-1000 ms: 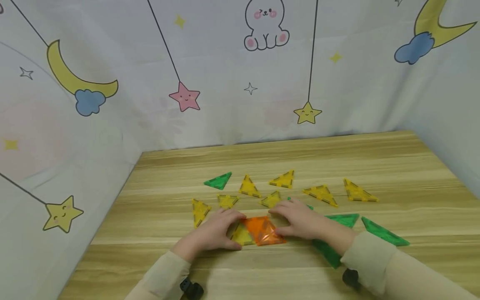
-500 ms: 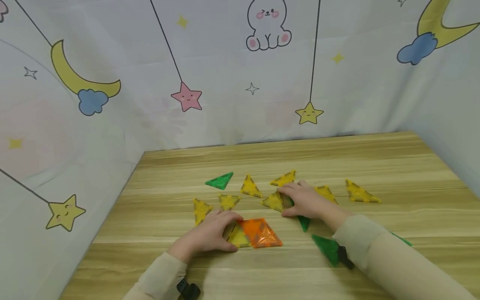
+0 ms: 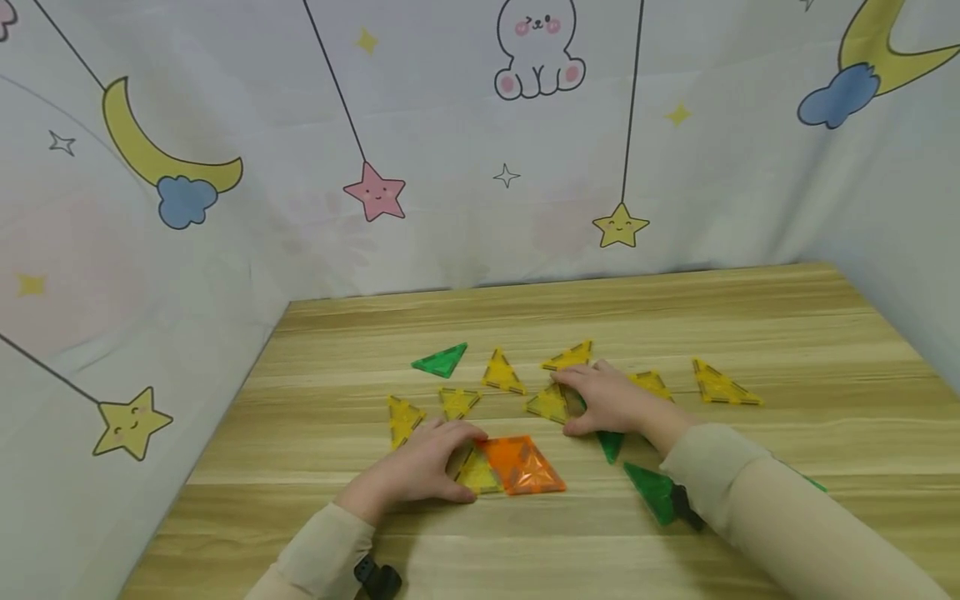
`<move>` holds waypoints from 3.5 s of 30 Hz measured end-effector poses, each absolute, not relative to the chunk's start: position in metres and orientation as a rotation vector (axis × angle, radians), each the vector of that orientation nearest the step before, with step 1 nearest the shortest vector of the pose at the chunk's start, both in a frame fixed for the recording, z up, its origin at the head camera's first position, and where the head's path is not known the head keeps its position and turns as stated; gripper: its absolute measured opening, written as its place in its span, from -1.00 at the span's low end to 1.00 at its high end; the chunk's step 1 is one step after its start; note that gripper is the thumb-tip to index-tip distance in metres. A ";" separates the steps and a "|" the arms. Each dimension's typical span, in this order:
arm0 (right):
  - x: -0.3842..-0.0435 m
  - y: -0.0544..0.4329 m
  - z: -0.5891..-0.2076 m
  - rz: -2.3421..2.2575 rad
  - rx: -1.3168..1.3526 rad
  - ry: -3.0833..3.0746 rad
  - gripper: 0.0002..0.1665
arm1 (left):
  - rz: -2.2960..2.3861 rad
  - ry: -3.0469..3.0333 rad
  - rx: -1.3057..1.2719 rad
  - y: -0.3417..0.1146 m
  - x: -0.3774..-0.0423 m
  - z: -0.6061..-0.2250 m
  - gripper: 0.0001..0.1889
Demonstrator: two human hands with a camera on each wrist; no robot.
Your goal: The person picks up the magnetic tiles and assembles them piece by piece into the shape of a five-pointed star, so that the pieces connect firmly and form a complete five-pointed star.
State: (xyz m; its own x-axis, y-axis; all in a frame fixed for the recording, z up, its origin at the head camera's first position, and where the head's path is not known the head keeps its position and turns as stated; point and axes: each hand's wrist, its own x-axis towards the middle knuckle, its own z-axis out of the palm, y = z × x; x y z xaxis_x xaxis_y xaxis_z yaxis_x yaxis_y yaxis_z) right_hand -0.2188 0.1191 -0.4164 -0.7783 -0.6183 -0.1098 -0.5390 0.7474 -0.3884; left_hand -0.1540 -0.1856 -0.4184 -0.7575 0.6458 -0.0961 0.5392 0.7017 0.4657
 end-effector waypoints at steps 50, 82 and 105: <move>-0.156 0.120 -0.418 -0.584 -1.328 2.669 -0.32 | 0.527 2.707 0.961 -0.181 -0.156 -0.419 -0.29; -0.122 0.108 -0.422 -0.594 -1.220 2.710 -0.25 | 0.465 2.769 1.000 -0.172 -0.159 -0.419 -0.34; -0.139 0.117 -0.416 -0.540 -1.249 2.650 -0.20 | 0.621 2.879 0.837 -0.184 -0.179 -0.418 -0.39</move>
